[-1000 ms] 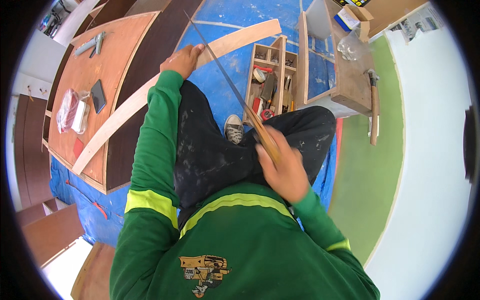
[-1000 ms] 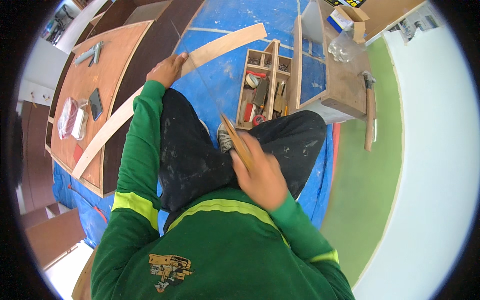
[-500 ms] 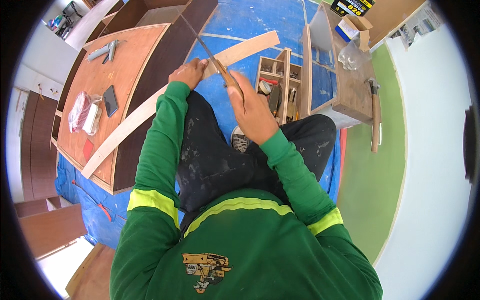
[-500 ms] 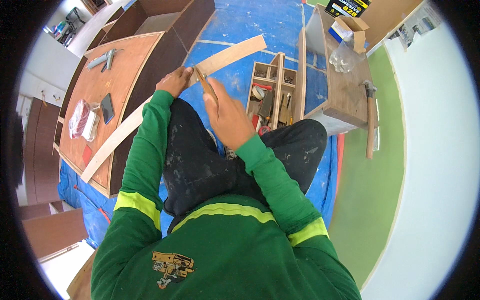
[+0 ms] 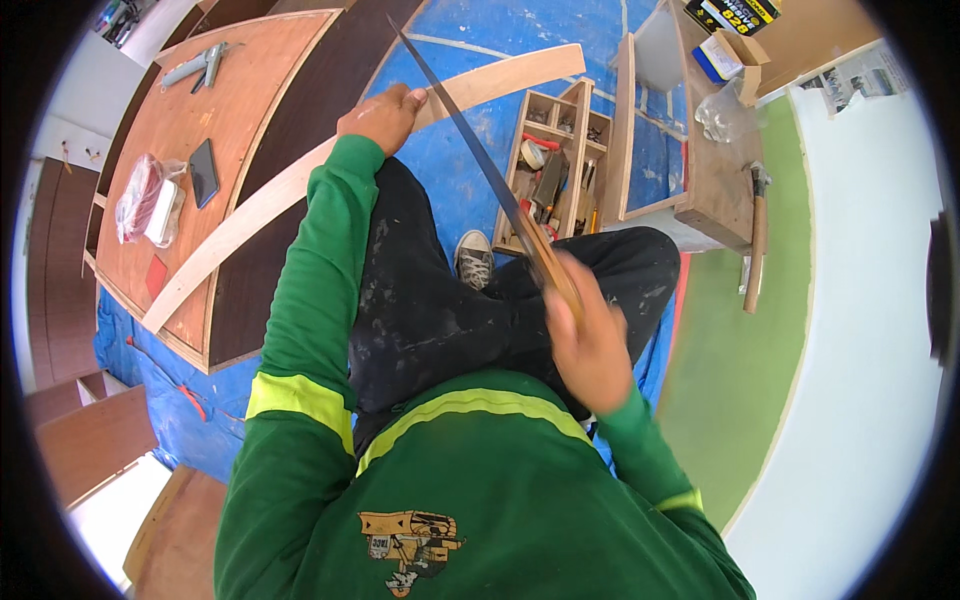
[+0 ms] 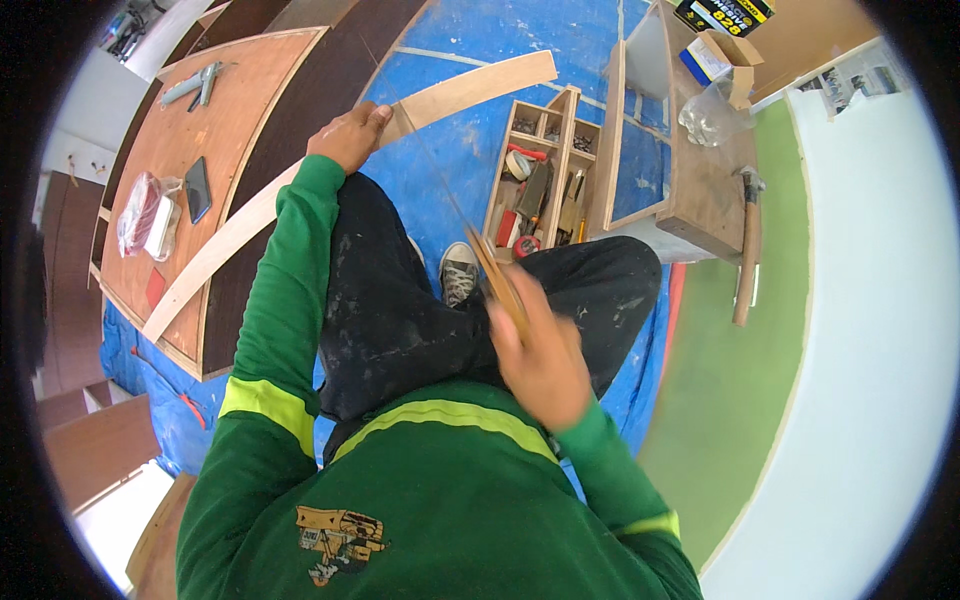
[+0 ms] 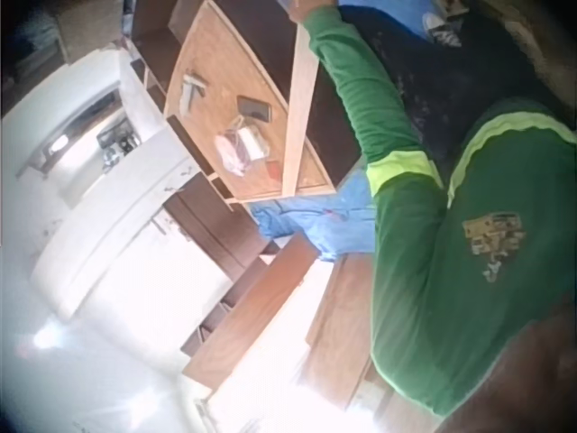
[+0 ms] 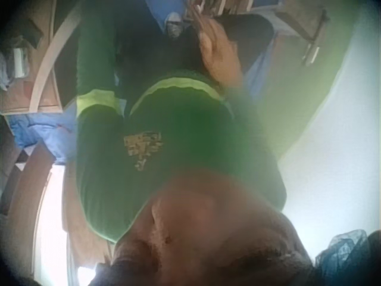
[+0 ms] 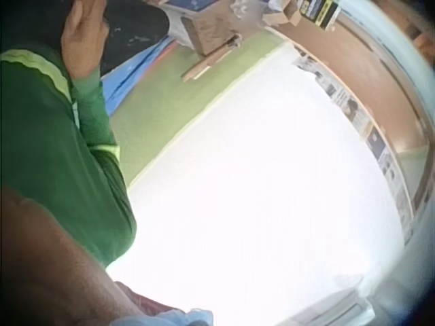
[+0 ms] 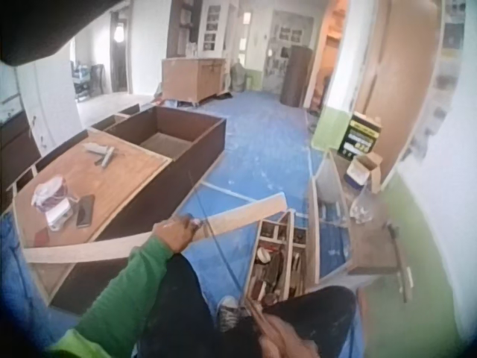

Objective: The person moves wooden panels, measures a wooden strip with a tape measure, marks it with a pencil, and saws it to size using a hand saw. The person then inspects the cut piece.

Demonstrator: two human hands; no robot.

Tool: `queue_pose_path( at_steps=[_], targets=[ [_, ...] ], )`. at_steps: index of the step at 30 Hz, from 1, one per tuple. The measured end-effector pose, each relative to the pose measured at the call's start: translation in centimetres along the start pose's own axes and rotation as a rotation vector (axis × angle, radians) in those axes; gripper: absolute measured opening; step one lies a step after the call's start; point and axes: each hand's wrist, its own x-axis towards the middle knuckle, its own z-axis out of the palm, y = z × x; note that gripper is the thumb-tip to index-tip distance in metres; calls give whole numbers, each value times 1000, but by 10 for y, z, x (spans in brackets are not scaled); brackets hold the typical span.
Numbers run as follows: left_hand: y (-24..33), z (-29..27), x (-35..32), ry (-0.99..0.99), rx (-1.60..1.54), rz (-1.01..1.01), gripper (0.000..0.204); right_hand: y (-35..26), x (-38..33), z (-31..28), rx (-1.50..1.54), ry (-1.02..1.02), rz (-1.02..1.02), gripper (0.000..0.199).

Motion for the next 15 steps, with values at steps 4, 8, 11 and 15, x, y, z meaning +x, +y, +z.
queue_pose_path(
  at_steps=[4, 8, 11, 15],
  targets=[
    [-3, 6, 8, 61, 32, -20, 67, 10, 139, 67, 48, 154, -289, 37],
    [-7, 5, 13, 103, 4, -38, 67, -4, 153, 65, 41, 90, -233, 35],
    [-13, 7, 9, 62, 22, -61, 67, 6, 110, 49, 84, 51, -179, 36],
    [-17, 2, 0, 67, 12, -63, 68, 1, -9, -21, -49, -76, -88, 49]
  ],
)
